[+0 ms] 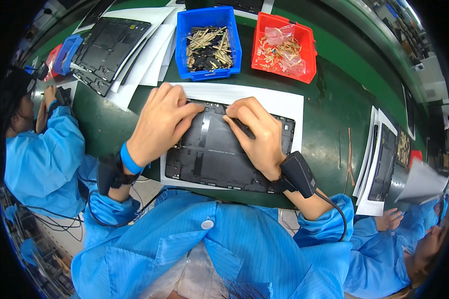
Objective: The person assembles tablets by installing internal components into a tablet chassis and connecting ribbon cables, using a stylus and their hands.
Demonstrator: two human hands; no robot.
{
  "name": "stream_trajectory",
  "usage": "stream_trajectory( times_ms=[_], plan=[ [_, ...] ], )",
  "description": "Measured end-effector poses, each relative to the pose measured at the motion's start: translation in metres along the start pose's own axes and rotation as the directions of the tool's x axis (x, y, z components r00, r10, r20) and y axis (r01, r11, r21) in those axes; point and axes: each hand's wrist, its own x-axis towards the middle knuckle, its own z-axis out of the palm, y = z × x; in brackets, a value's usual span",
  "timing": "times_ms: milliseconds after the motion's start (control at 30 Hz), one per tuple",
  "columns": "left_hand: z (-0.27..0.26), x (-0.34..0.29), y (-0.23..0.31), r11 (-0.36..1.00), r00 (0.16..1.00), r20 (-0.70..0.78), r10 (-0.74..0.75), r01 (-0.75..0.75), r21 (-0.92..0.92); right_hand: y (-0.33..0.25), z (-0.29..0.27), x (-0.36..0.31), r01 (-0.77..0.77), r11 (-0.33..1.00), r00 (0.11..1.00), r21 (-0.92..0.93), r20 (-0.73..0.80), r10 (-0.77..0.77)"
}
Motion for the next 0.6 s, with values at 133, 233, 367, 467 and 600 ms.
stream_trajectory(
  times_ms=[133, 233, 367, 467, 600],
  plan=[
    [0.019, 0.025, -0.005, 0.949, 0.995, -0.082, 0.049, -0.072, -0.306, 0.0, -0.002, -0.008, 0.145, 0.979, 0.984, -0.146, 0.126, -0.127],
    [0.033, 0.036, -0.012, 0.891, 0.993, -0.056, 0.106, -0.12, -0.437, 0.003, 0.001, -0.014, 0.242, 0.949, 0.96, -0.202, 0.191, -0.205],
    [0.037, 0.044, -0.018, 0.866, 0.974, 0.062, 0.217, -0.163, -0.474, 0.0, 0.004, -0.015, 0.334, 0.906, 0.937, -0.261, 0.201, -0.287],
    [0.038, 0.051, -0.023, 0.85, 0.948, 0.128, 0.291, -0.195, -0.49, 0.001, 0.005, -0.017, 0.339, 0.889, 0.936, -0.306, 0.209, -0.285],
    [0.034, 0.059, -0.026, 0.857, 0.908, 0.221, 0.356, -0.223, -0.465, 0.0, 0.004, -0.016, 0.354, 0.882, 0.931, -0.312, 0.211, -0.299]
  ],
)
